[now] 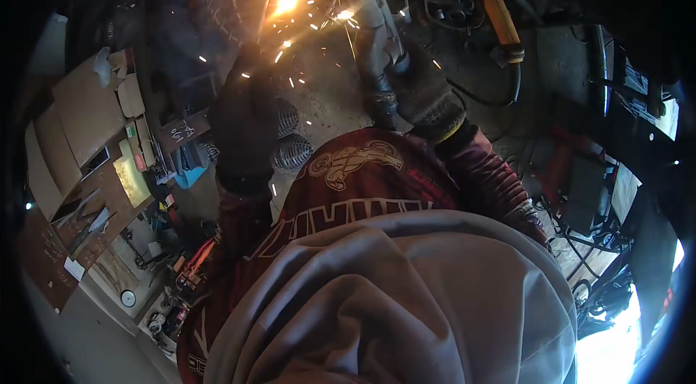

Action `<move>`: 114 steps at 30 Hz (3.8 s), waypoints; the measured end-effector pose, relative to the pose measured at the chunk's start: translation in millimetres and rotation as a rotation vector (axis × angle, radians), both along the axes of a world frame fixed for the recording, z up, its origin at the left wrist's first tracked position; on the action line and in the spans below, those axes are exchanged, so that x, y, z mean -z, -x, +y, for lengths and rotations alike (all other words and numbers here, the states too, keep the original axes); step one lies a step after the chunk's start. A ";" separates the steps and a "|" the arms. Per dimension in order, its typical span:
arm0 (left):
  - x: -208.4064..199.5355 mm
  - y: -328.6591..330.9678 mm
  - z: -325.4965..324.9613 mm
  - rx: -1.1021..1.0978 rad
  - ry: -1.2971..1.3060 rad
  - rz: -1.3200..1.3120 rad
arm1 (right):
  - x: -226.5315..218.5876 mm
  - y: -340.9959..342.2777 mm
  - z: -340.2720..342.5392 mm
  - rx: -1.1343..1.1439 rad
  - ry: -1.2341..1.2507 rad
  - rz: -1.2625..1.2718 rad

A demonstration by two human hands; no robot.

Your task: The person welds a metal rod onto a wire cage, uses a hammer to shape a metal part against the cage, and then uses a handheld angle grinder to grind the metal surface.

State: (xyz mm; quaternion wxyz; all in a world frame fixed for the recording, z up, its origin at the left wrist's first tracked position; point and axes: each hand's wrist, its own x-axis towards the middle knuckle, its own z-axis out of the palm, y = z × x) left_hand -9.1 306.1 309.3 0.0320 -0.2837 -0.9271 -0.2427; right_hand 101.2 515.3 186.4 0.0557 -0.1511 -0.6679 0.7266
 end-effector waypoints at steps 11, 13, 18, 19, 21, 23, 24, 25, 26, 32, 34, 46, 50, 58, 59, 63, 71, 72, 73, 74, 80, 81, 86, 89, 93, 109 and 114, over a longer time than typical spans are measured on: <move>7.2 2.4 -3.4 0.034 -0.027 0.064 | 5.1 -2.9 1.6 -0.049 0.044 -0.040; 3.4 1.0 -1.6 0.017 0.007 0.042 | 5.0 -2.6 1.5 -0.053 0.104 -0.079; -1.9 2.9 4.3 0.066 0.042 0.115 | 17.7 4.7 3.0 -0.052 0.139 -0.113; -1.2 3.5 2.1 0.096 0.032 0.155 | 18.3 9.3 4.1 -0.081 0.222 -0.167; 1.4 2.8 -2.0 0.128 0.015 0.204 | 14.6 14.9 5.3 -0.112 0.231 -0.251; 3.9 3.8 -2.8 0.120 0.007 0.188 | 0.5 15.8 5.5 -0.127 0.061 -0.244; 5.2 1.9 -1.6 0.087 0.017 0.158 | 6.5 11.9 4.2 -0.118 0.011 -0.160; 3.1 -0.1 -0.3 0.069 0.032 0.159 | 10.1 9.8 3.5 -0.112 -0.030 -0.088; 2.2 -0.4 0.2 0.058 0.038 0.161 | 12.7 7.4 1.7 -0.104 -0.042 -0.044; 13.2 14.3 -7.1 0.314 -0.164 0.372 | 35.2 3.2 -2.5 -0.033 -0.063 -0.084; 0.4 -2.1 3.3 -0.013 0.071 0.061 | 41.4 6.1 -1.9 -0.060 -0.130 -0.134; -4.2 -1.4 3.2 -0.004 0.022 0.010 | -13.1 3.4 0.2 -0.026 -0.038 -0.024; -5.1 -3.4 6.5 -0.040 -0.037 -0.077 | -4.7 7.7 -5.4 -0.015 0.486 0.154; 2.5 -0.9 4.5 -0.020 0.013 -0.028 | 5.3 0.2 3.3 -0.080 -0.039 -0.089; 2.4 -2.1 6.5 -0.005 0.026 0.015 | 0.9 -0.1 5.6 -0.109 -0.115 -0.118; 22.6 -2.7 -17.3 0.153 0.096 0.215 | 21.8 -3.4 1.1 -0.026 0.070 -0.034; 7.7 -8.3 -2.9 -0.039 -0.041 -0.106 | -2.6 16.0 -3.8 0.055 -0.099 0.026; 19.4 -5.9 -7.8 -0.008 -0.108 -0.134 | -7.3 21.9 0.0 0.050 -0.096 -0.037; 29.4 -3.6 -9.5 0.000 -0.134 -0.181 | -7.7 17.6 1.7 0.058 -0.246 0.031; 28.2 -4.7 -10.5 -0.015 -0.144 -0.216 | -10.3 15.1 0.7 0.059 -0.379 0.108; -6.0 -2.3 11.5 0.071 0.101 0.030 | -0.6 -0.4 1.1 0.044 -0.158 0.073; -0.6 -1.4 5.5 0.088 0.058 0.093 | 5.0 0.9 0.0 0.063 -0.044 0.044; 7.9 -0.1 2.8 0.046 -0.014 0.009 | -7.8 4.7 3.4 0.063 -0.276 0.024; 1.0 -3.6 10.2 -0.008 -0.060 -0.121 | 10.0 0.7 4.9 0.008 -0.195 -0.036; 7.3 -4.0 6.7 0.036 -0.082 0.023 | 23.0 -3.3 3.9 -0.025 -0.159 -0.077; -6.3 -7.2 12.8 0.013 0.060 0.069 | 21.4 3.2 -3.1 -0.029 -0.449 -0.095; -10.0 -10.1 16.4 -0.089 0.114 -0.046 | 26.7 9.2 -3.8 -0.003 -0.578 -0.018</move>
